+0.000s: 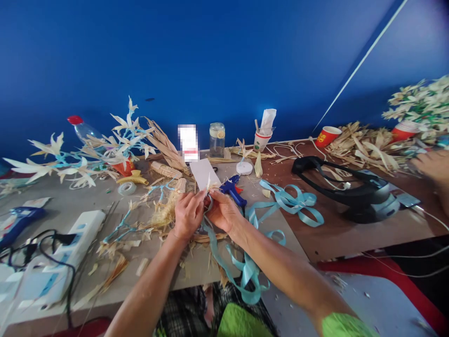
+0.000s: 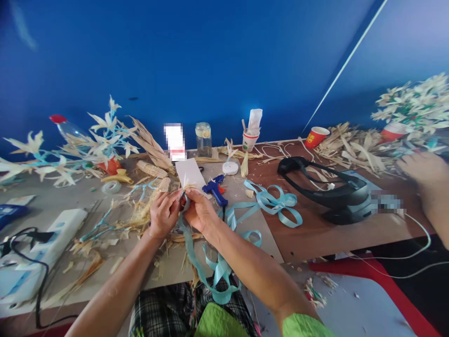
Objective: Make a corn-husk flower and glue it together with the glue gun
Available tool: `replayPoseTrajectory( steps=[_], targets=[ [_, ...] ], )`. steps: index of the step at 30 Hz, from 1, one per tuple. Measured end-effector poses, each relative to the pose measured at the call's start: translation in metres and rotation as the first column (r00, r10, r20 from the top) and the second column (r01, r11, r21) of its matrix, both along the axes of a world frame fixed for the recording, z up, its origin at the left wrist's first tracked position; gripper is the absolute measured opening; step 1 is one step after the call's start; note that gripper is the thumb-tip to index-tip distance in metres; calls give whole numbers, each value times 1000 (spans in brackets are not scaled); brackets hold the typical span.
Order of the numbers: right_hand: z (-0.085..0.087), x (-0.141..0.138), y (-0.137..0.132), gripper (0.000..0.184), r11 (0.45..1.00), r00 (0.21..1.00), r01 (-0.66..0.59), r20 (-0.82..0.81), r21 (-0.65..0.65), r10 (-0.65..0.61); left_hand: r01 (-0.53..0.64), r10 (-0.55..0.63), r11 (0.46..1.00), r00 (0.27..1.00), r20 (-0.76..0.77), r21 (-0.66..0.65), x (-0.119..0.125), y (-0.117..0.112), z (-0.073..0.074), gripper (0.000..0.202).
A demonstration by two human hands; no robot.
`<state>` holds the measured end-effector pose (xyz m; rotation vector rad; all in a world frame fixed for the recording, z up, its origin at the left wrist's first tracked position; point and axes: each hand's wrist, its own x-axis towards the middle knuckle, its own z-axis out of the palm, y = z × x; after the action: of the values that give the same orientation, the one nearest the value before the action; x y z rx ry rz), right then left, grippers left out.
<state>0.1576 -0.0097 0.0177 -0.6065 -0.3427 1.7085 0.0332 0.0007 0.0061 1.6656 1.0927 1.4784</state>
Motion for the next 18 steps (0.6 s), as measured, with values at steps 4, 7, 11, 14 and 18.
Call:
replayPoseTrajectory(
  steps=[4,7,11,14,18],
  targets=[
    [-5,2,5,20,992,1000,-1,8,-124,2,51,-52,997,998,-24,-55,-3,4,-3,17],
    [-8,5,5,17,985,997,-29,60,-172,40,105,-109,994,986,-125,-37,-6,5,-2,19],
    [-5,8,3,14,974,998,-48,32,-221,56,133,-141,989,975,-173,-58,-6,4,3,18],
    [-3,9,2,16,972,999,-36,-5,-233,36,159,-166,986,961,-220,-53,-3,2,3,11],
    [-4,10,3,18,974,999,30,23,-226,-25,166,-155,986,952,-264,20,3,-3,-3,17]
  ],
)
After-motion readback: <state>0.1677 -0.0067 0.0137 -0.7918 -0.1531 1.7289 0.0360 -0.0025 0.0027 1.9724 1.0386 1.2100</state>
